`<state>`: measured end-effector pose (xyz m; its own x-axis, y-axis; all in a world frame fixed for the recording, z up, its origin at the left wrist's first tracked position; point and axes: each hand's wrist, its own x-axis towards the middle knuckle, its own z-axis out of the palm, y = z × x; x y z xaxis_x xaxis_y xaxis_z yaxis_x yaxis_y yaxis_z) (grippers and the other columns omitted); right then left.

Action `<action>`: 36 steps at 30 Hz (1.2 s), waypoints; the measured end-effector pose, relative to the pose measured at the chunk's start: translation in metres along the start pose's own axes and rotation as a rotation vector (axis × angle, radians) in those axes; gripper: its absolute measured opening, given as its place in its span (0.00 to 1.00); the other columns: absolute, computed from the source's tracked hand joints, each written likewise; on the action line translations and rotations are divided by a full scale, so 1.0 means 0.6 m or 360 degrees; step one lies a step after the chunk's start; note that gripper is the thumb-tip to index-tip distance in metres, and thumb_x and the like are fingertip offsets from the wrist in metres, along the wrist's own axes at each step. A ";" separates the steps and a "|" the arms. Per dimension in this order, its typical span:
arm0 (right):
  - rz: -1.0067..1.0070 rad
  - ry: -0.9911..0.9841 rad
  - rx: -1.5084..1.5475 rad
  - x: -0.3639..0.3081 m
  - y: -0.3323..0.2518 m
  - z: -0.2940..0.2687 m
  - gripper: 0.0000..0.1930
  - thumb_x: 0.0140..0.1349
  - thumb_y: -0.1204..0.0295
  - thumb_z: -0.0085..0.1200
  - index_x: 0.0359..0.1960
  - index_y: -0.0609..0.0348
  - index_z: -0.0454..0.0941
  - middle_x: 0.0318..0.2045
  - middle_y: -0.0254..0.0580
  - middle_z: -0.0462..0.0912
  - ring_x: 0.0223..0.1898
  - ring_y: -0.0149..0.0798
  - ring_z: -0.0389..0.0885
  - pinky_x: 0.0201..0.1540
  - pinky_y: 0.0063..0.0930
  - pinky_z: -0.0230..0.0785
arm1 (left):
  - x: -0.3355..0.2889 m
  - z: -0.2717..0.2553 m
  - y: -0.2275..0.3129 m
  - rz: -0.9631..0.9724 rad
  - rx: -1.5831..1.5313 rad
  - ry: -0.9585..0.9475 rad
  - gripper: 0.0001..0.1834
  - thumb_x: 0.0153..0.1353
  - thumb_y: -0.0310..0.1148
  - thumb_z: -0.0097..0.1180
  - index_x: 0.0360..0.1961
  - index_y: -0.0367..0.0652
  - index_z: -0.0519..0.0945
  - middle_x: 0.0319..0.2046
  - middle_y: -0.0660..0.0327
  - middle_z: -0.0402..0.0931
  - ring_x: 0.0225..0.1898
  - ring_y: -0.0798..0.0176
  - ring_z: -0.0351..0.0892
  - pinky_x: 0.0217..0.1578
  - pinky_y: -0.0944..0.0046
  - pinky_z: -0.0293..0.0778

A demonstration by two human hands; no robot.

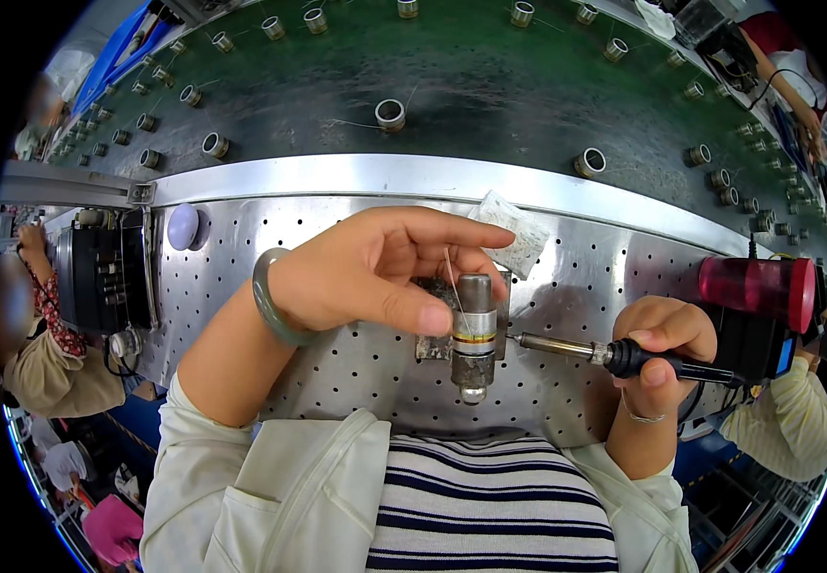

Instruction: The person picks up small cylindrical metal components from a rotating workbench and uses a soldering iron to apply heat to them. They repeatedly place the components back on the rotating table after soldering.

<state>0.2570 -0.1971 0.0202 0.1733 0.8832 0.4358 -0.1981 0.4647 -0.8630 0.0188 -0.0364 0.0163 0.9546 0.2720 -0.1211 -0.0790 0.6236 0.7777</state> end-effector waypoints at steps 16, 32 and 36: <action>0.0118 0.0042 0.0019 -0.003 0.000 0.007 0.11 0.49 0.79 0.65 0.32 0.71 0.76 0.20 0.47 0.80 0.18 0.35 0.79 0.22 0.21 0.68 | -0.002 0.017 0.005 -0.0176 0.0076 0.0167 0.39 0.45 0.16 0.67 0.61 0.27 0.65 0.40 0.53 0.79 0.41 0.65 0.81 0.43 0.69 0.80; 0.0074 -0.0040 0.0002 -0.004 0.005 0.000 0.13 0.48 0.79 0.67 0.33 0.71 0.77 0.21 0.47 0.80 0.19 0.35 0.78 0.23 0.22 0.68 | -0.001 0.014 0.001 -0.0150 0.0031 0.0117 0.40 0.47 0.17 0.66 0.62 0.28 0.64 0.40 0.46 0.79 0.41 0.63 0.81 0.40 0.72 0.79; 0.0078 -0.0028 0.0003 -0.004 0.005 -0.001 0.13 0.48 0.79 0.67 0.33 0.71 0.77 0.21 0.47 0.80 0.19 0.34 0.77 0.23 0.22 0.67 | 0.001 0.015 0.002 -0.0164 0.0018 0.0112 0.40 0.47 0.18 0.66 0.62 0.28 0.64 0.40 0.46 0.79 0.42 0.63 0.81 0.40 0.72 0.79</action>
<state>0.2565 -0.1982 0.0165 0.1462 0.9060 0.3973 -0.2076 0.4207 -0.8831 0.0220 -0.0423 0.0227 0.9349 0.2583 -0.2434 0.0217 0.6428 0.7657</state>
